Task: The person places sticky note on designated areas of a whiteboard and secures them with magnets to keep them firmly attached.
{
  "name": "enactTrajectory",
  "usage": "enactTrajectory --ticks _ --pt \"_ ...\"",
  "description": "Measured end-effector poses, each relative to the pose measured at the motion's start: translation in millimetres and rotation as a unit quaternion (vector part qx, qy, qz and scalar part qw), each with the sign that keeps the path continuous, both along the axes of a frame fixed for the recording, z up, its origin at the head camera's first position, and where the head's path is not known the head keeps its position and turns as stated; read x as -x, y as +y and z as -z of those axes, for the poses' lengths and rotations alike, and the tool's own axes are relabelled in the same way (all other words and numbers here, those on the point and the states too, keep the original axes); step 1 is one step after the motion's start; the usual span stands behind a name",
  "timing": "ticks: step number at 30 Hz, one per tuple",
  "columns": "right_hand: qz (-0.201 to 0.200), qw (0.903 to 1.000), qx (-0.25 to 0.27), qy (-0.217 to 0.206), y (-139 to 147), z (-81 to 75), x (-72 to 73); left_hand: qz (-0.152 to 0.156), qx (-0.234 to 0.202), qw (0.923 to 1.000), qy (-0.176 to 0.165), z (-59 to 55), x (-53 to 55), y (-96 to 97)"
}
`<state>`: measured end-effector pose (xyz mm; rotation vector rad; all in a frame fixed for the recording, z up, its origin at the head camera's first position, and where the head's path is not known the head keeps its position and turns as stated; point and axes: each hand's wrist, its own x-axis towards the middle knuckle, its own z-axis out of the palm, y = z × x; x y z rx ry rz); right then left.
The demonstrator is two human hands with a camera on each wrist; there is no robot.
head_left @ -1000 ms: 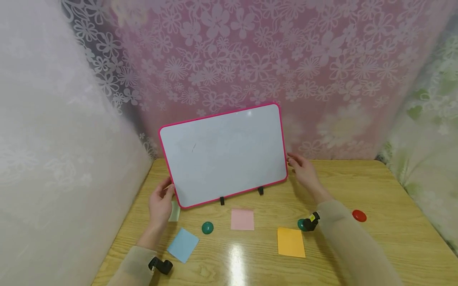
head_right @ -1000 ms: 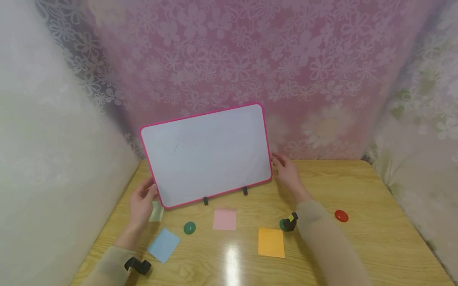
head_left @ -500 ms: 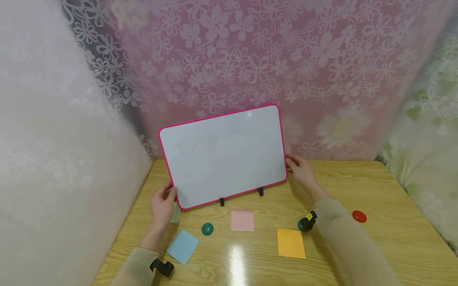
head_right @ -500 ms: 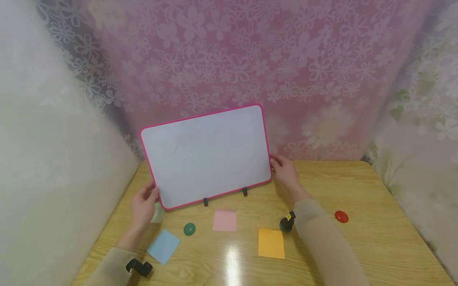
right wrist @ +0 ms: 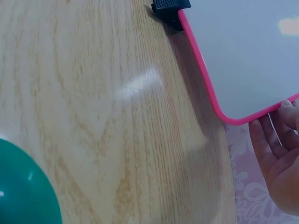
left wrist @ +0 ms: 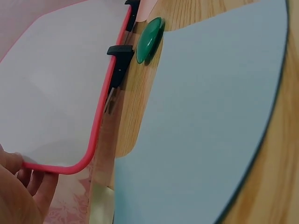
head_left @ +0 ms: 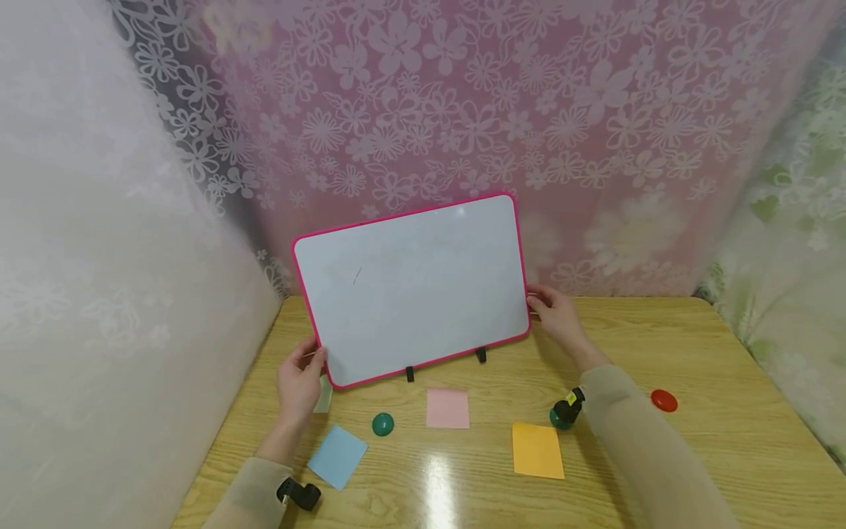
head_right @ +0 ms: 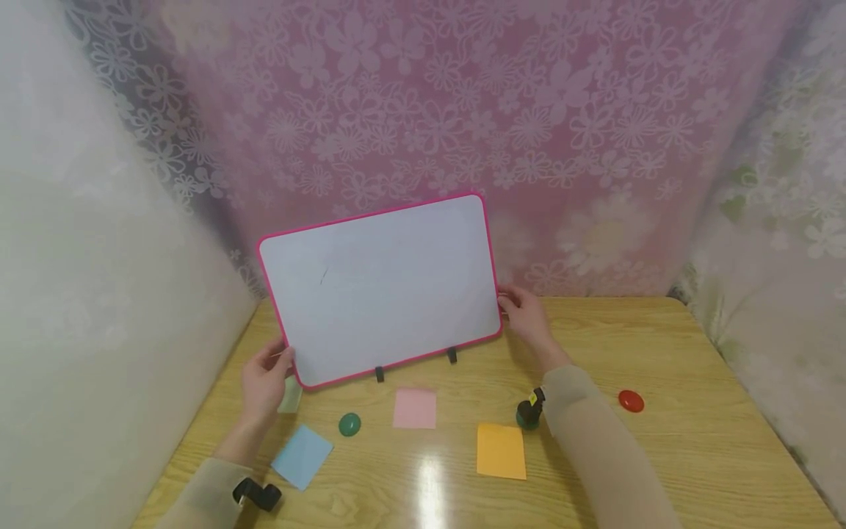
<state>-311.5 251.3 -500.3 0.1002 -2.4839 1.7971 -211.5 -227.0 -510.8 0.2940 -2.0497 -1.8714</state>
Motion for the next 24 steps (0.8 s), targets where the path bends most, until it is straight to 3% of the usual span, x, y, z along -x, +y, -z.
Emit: enactTrajectory --ticks 10,24 --pt "0.002 1.0 0.002 -0.002 2.0 3.0 2.8 -0.007 -0.01 0.9998 -0.017 -1.1 0.7 -0.7" --pt "0.011 0.9992 -0.037 -0.009 4.8 7.0 4.3 -0.008 0.006 0.9997 -0.023 -2.8 3.0 -1.2"
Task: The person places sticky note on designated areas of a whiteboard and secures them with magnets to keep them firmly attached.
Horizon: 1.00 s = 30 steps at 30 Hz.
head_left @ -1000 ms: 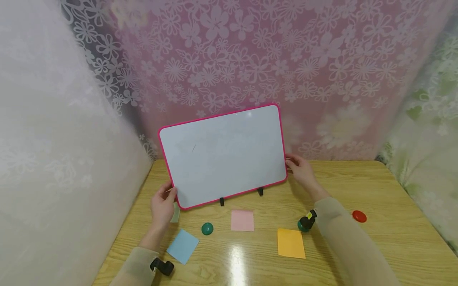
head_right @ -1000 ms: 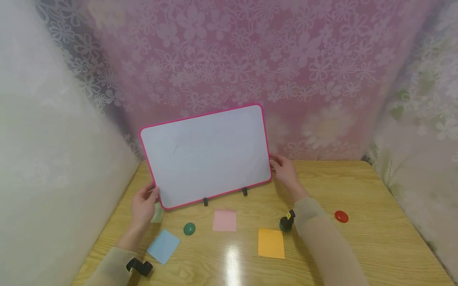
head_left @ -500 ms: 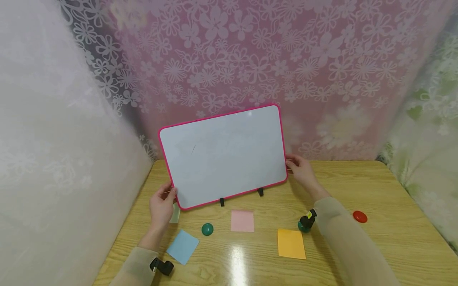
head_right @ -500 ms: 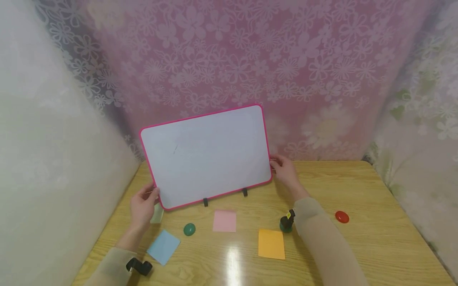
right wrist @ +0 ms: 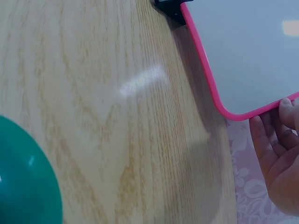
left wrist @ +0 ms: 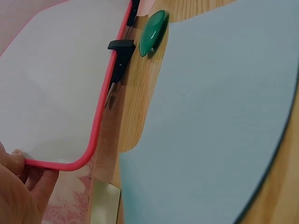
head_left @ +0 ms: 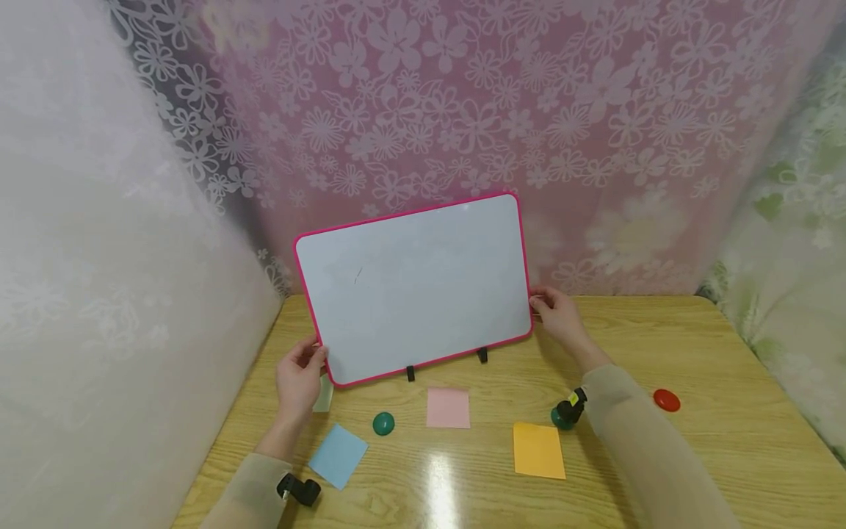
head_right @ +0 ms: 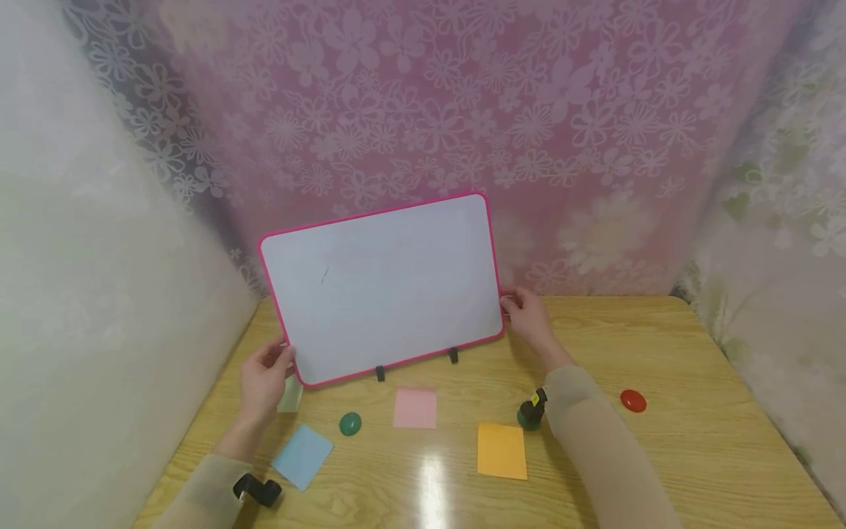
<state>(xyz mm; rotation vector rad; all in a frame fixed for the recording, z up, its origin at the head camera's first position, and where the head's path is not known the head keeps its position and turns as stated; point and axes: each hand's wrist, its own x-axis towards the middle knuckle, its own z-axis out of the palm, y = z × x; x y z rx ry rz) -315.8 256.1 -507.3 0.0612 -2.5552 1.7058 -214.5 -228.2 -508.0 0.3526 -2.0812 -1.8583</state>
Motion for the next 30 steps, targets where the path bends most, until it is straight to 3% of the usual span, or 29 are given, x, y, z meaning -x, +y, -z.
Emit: enactTrajectory --ticks 16,30 --pt "0.003 0.9986 -0.051 0.008 5.0 -7.5 -9.4 -0.012 0.003 0.9999 0.01 -0.7 7.2 2.2" --pt "-0.01 0.9977 -0.066 -0.013 14.3 -4.2 -20.9 0.005 0.027 0.9996 0.01 -2.7 13.7 4.1"
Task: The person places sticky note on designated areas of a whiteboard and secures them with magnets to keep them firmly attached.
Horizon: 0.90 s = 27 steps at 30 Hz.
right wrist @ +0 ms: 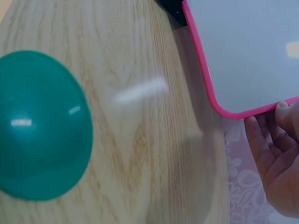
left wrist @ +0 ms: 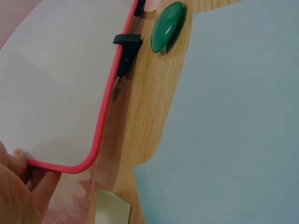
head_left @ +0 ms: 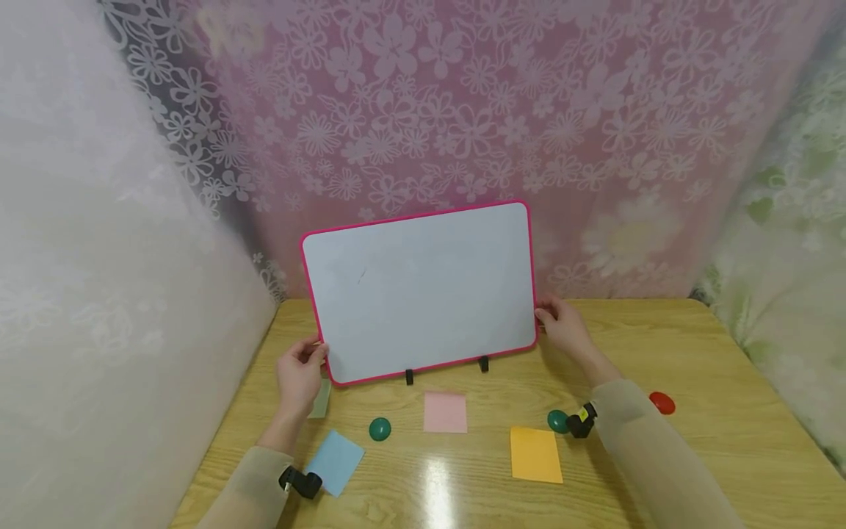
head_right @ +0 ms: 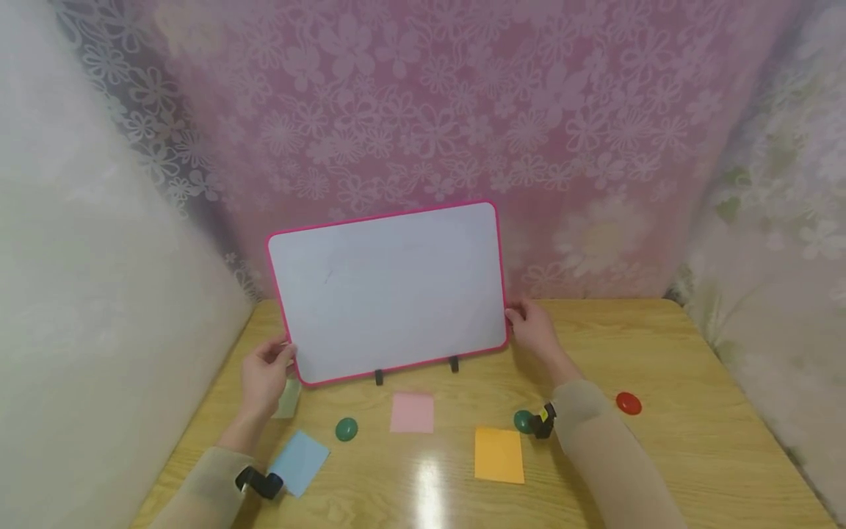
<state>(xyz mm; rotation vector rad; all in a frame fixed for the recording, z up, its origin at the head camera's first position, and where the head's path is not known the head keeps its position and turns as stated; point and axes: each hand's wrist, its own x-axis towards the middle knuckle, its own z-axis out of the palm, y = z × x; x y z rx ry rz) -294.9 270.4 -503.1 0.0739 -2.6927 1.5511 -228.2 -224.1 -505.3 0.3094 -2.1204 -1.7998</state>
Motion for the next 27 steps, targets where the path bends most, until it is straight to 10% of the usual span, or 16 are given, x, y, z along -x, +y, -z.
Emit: enactTrajectory --ticks 27 --pt "0.013 0.9999 -0.001 -0.007 23.0 -2.8 -23.6 0.021 -0.003 0.9996 -0.021 -1.4 21.6 18.8"
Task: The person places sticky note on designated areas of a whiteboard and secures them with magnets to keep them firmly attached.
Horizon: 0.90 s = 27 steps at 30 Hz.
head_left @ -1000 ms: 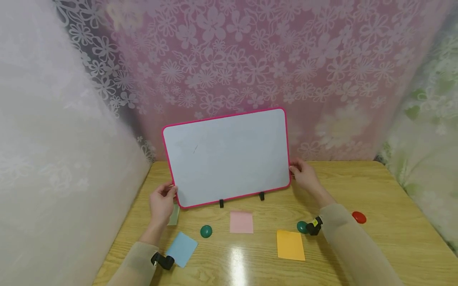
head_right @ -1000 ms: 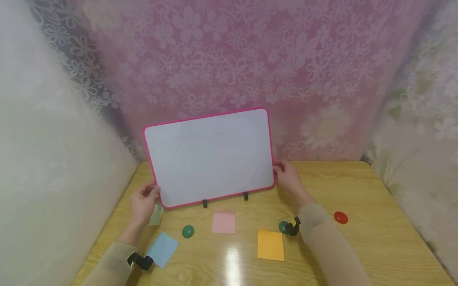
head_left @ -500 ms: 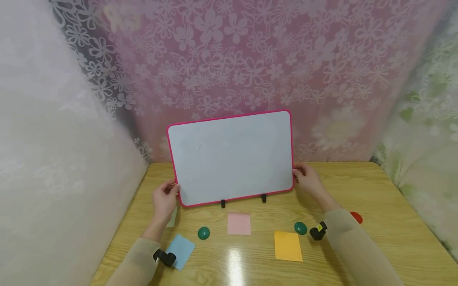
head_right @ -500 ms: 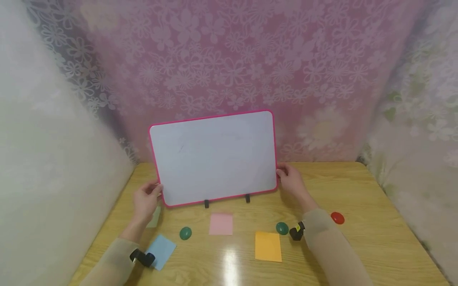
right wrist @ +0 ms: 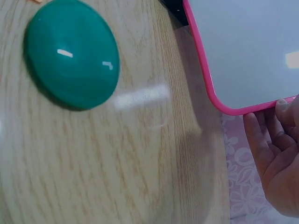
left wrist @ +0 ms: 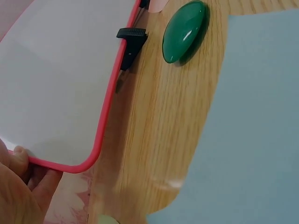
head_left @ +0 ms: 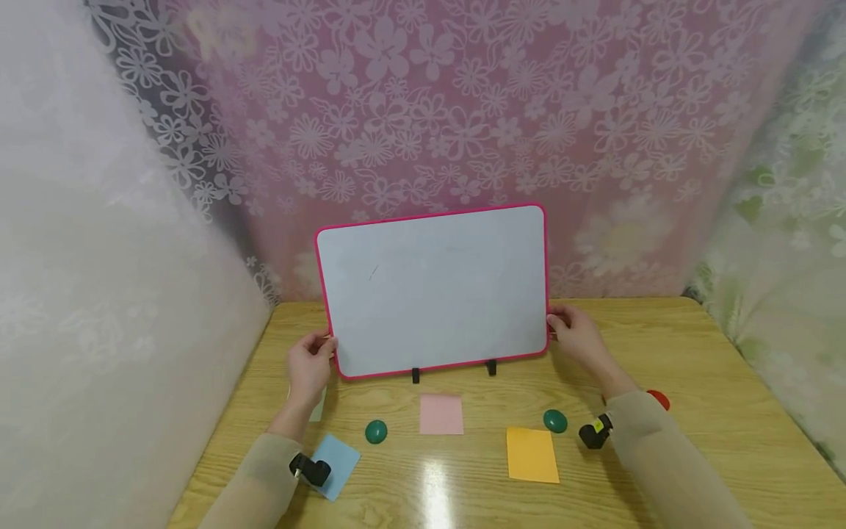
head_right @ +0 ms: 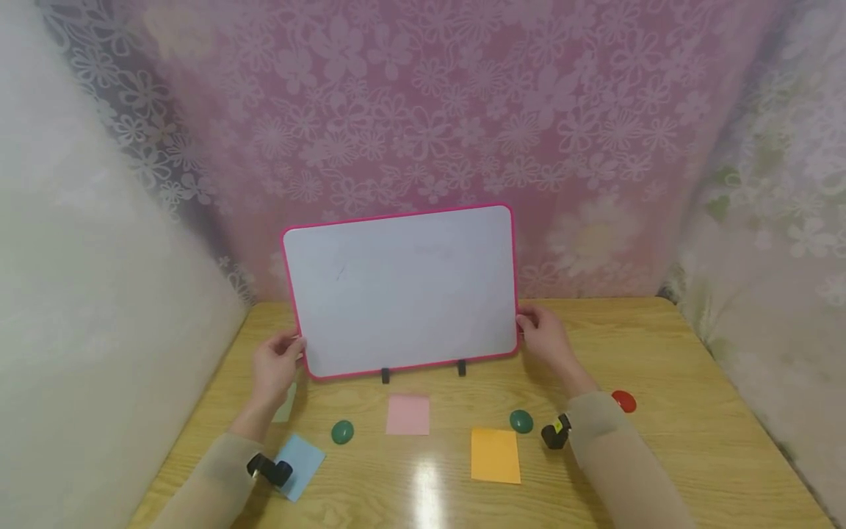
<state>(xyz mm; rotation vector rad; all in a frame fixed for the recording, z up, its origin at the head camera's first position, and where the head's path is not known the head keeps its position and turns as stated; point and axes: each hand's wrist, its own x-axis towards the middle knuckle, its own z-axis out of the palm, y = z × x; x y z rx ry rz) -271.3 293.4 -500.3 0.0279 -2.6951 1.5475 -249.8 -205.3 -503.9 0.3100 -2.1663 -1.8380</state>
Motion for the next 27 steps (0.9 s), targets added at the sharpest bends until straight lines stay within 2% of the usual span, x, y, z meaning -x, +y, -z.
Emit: enactTrajectory --ticks 11,20,27 --pt "0.009 1.0 -0.001 0.0 6.0 0.6 -5.4 0.005 0.016 0.9998 -0.008 -2.3 6.7 4.8" --pt "0.016 0.9998 -0.005 -0.003 10.5 0.2 -10.0 0.013 0.016 0.9997 -0.016 -5.1 11.5 9.8" --pt "0.024 0.9997 -0.007 -0.001 12.8 0.5 -14.0 0.019 -0.001 0.9995 -0.024 -4.6 13.8 13.4"
